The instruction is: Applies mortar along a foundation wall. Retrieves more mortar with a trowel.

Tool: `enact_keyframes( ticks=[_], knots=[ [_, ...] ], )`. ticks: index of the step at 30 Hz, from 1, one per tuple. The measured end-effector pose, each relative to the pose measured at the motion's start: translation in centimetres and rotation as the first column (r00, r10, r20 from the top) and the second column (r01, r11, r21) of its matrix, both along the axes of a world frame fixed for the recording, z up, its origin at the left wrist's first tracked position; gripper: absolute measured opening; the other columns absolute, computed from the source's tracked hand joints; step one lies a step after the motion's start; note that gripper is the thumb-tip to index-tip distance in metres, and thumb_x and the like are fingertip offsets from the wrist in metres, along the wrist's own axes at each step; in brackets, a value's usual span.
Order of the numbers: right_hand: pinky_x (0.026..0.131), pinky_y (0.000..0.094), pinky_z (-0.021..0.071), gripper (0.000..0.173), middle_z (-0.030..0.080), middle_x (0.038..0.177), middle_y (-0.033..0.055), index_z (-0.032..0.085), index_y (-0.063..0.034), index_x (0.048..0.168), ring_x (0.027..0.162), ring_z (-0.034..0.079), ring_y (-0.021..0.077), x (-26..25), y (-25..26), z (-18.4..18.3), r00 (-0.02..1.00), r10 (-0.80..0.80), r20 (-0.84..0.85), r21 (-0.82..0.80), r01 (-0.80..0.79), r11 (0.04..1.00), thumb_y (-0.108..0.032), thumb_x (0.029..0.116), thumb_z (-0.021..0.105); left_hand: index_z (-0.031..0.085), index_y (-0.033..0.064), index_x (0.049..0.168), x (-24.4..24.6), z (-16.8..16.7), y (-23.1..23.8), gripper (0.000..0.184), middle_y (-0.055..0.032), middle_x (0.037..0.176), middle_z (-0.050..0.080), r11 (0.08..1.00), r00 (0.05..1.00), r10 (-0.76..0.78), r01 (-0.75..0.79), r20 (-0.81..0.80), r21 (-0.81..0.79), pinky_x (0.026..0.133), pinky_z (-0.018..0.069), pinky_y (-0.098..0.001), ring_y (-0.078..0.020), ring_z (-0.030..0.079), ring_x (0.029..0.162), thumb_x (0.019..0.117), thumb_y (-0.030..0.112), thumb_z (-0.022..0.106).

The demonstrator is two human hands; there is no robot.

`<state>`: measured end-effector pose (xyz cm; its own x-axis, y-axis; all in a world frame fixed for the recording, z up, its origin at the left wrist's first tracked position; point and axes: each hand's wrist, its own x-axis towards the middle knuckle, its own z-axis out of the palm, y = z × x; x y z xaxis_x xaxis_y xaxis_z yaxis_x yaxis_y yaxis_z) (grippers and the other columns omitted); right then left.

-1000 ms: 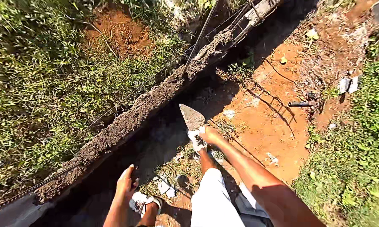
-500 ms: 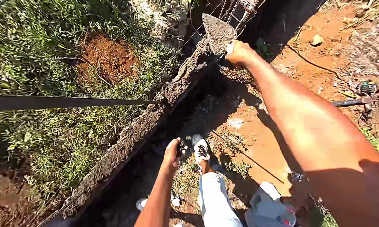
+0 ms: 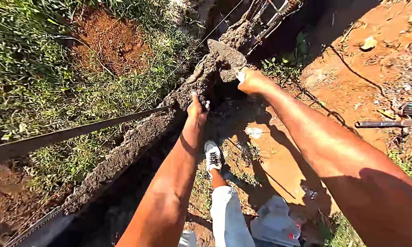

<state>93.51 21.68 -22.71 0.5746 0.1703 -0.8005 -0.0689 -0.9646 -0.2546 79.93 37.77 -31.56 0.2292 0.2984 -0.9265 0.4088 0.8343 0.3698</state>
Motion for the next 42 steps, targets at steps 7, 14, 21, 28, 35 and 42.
enact_keyframes(
  ticks=[7, 14, 21, 28, 35, 42],
  knots=[
    [0.088, 0.0682, 0.0516, 0.059, 0.066, 0.118, 0.0289, 0.043, -0.0075, 0.15, 0.113, 0.064, 0.05, -4.8, 3.3, -0.1, 0.985, 0.166, 0.048, -0.035, -0.165, 0.986, -0.01, 0.0946, 0.062, 0.044, 0.0093, 0.142, 0.8, 0.1, 1.1, 0.057, -0.0152, 0.113, 0.06, 0.994, 0.996, 0.083, -0.084, -0.024, -0.066, 0.069, 0.0597, -0.0341, -0.0217, 0.066, 0.084, 0.1039, 0.05, 0.055],
    [0.087, 0.0651, 0.0529, 0.051, 0.069, 0.114, 0.0252, 0.045, -0.0112, 0.149, 0.109, 0.067, 0.0466, -7.2, 4.7, 0.7, 0.96, 0.279, 0.022, -0.026, -0.279, 0.96, -0.01, 0.0987, 0.055, 0.04, 0.0142, 0.148, 1.6, 0.2, 1.9, 0.066, -0.0165, 0.126, 0.057, 0.991, 0.985, 0.093, -0.105, -0.146, -0.081, 0.075, 0.0586, -0.0352, -0.0241, 0.065, 0.098, 0.1017, 0.059, 0.053],
    [0.071, 0.0606, 0.0558, 0.037, 0.067, 0.103, 0.0273, 0.045, -0.0045, 0.143, 0.093, 0.069, 0.0482, -14.5, 5.0, 1.1, 0.955, 0.209, 0.209, -0.025, -0.209, 0.978, -0.009, 0.1065, 0.045, 0.046, 0.016, 0.143, -2.6, -1.9, 3.5, 0.062, -0.0135, 0.12, 0.063, 0.977, 0.997, 0.056, -0.044, 0.05, -0.208, 0.075, 0.06, -0.0319, -0.022, 0.068, 0.097, 0.0985, 0.058, 0.059],
    [0.084, 0.0598, 0.0553, 0.047, 0.065, 0.118, 0.0254, 0.04, -0.0071, 0.149, 0.1, 0.069, 0.045, -23.7, 4.6, 4.2, 0.943, 0.332, 0.003, -0.159, -0.327, 0.931, -0.016, 0.1044, 0.052, 0.057, 0.0172, 0.13, -14.4, 0.5, 2.5, 0.051, -0.0064, 0.101, 0.067, 0.97, 0.991, 0.03, 0.003, 0.134, -0.245, 0.062, 0.0562, -0.0269, -0.0152, 0.067, 0.078, 0.1004, 0.059, 0.054],
    [0.089, 0.0616, 0.0549, 0.051, 0.067, 0.119, 0.0264, 0.044, -0.0043, 0.15, 0.105, 0.069, 0.0448, -40.3, 9.3, 8.3, 0.777, 0.628, -0.038, -0.172, -0.625, 0.762, -0.019, 0.1026, 0.054, 0.05, 0.0076, 0.143, -35.3, 4.6, 4.5, 0.057, -0.0161, 0.12, 0.063, 0.922, 0.96, 0.281, -0.269, 0.002, -0.279, 0.078, 0.0575, -0.0368, -0.0227, 0.066, 0.094, 0.1068, 0.052, 0.047],
    [0.091, 0.0703, 0.0507, 0.06, 0.064, 0.124, 0.0346, 0.041, 0.002, 0.153, 0.108, 0.066, 0.0532, -60.8, 19.3, 11.3, 0.299, 0.946, 0.126, 0.086, -0.953, 0.289, -0.02, 0.1012, 0.062, 0.044, 0.0054, 0.152, -63.0, 11.4, 10.3, 0.062, -0.0219, 0.146, 0.052, 0.653, 0.66, 0.751, -0.743, 0.003, -0.147, 0.094, 0.0558, -0.0451, -0.0296, 0.062, 0.12, 0.1061, 0.047, 0.053]
  ],
)
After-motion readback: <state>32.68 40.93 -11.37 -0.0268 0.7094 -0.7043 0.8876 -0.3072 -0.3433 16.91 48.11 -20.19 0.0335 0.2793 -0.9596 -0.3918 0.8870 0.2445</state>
